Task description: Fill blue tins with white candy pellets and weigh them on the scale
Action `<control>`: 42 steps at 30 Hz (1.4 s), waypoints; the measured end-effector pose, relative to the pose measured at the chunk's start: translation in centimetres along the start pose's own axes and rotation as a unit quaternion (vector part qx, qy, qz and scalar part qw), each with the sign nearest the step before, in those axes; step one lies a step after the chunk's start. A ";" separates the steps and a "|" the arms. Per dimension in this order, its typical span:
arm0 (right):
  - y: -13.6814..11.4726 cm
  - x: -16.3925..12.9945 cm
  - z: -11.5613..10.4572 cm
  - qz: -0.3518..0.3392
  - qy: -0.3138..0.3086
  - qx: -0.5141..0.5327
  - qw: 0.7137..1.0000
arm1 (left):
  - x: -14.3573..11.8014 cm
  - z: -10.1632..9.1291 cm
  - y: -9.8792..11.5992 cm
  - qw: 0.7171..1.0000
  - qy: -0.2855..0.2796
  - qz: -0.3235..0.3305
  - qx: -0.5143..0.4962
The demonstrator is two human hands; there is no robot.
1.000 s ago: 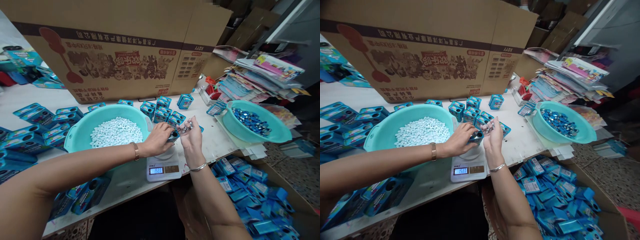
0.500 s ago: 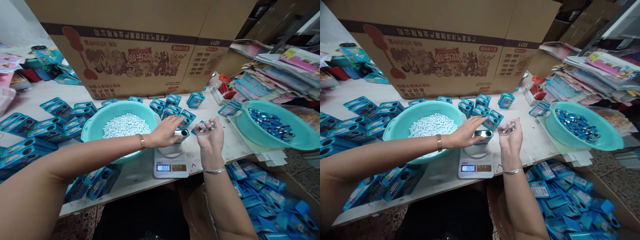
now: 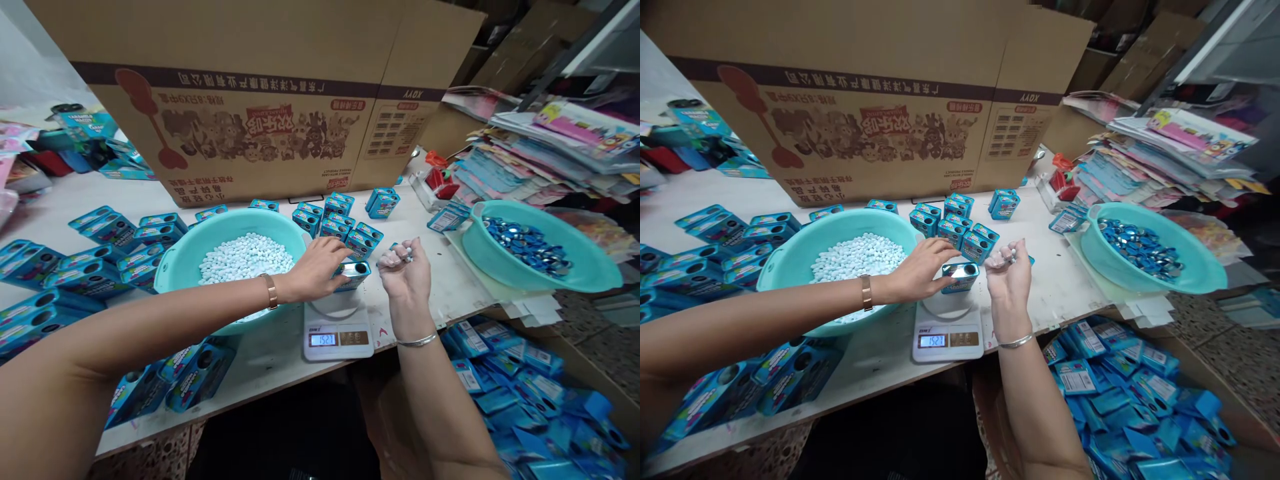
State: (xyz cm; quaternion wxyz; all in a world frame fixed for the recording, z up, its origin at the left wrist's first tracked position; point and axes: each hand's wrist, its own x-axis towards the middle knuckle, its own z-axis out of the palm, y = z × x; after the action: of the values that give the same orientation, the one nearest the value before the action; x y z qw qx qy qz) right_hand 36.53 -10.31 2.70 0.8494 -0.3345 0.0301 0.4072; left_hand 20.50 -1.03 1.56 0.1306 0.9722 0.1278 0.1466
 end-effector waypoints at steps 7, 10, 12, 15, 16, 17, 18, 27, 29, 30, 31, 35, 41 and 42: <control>-0.6 0.2 -0.3 -0.016 -0.013 -0.009 1.000 | 1.3 0.8 0.7 0.999 -0.023 -0.029 0.017; -0.1 0.2 -0.3 -0.033 -0.009 -0.038 0.999 | 1.7 1.0 1.0 0.999 -0.019 -0.035 0.017; 0.4 0.1 -0.2 -0.042 0.005 -0.050 0.998 | 1.7 1.0 1.3 1.000 -0.001 -0.027 0.013; 1.0 0.0 0.0 -0.032 0.027 -0.034 0.999 | 1.8 0.9 1.7 0.999 0.046 0.009 0.008; 1.2 0.0 0.1 -0.023 0.030 -0.022 0.999 | 1.9 0.9 1.8 0.998 0.058 0.025 0.010; 1.3 0.0 0.2 -0.013 0.030 -0.010 0.999 | 2.0 0.9 1.9 0.997 0.066 0.040 0.016; 1.5 0.0 0.3 -0.005 0.029 0.001 1.000 | 2.0 1.0 2.1 0.996 0.071 0.056 0.025; 1.9 0.1 0.8 -0.029 -0.001 -0.008 1.000 | 2.1 1.5 2.2 0.993 0.040 0.075 0.086; 2.0 0.2 0.7 -0.034 -0.001 -0.011 0.999 | 2.1 1.5 2.1 0.992 0.038 0.081 0.088; 2.1 0.2 0.7 -0.032 -0.005 -0.013 0.999 | 2.1 1.5 2.1 0.992 0.039 0.085 0.089; 2.2 0.3 0.7 -0.030 -0.009 -0.016 0.999 | 2.2 1.5 2.2 0.991 0.039 0.088 0.091; 2.4 0.5 0.6 -0.034 -0.023 -0.026 0.999 | 2.4 1.9 2.1 0.991 0.033 0.093 0.092; 1.8 0.7 0.4 -0.009 -0.008 0.002 1.000 | 1.5 2.0 1.2 0.993 0.017 0.080 0.087; 1.7 0.7 0.3 -0.003 0.001 0.009 1.000 | 1.4 1.9 1.1 0.994 0.011 0.073 0.084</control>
State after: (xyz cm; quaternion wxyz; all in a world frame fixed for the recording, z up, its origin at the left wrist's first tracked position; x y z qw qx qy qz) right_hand 35.71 -8.91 1.80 0.8535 -0.3275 0.0337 0.4039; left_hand 22.67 -2.07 0.51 0.0361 0.9847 0.0696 0.1553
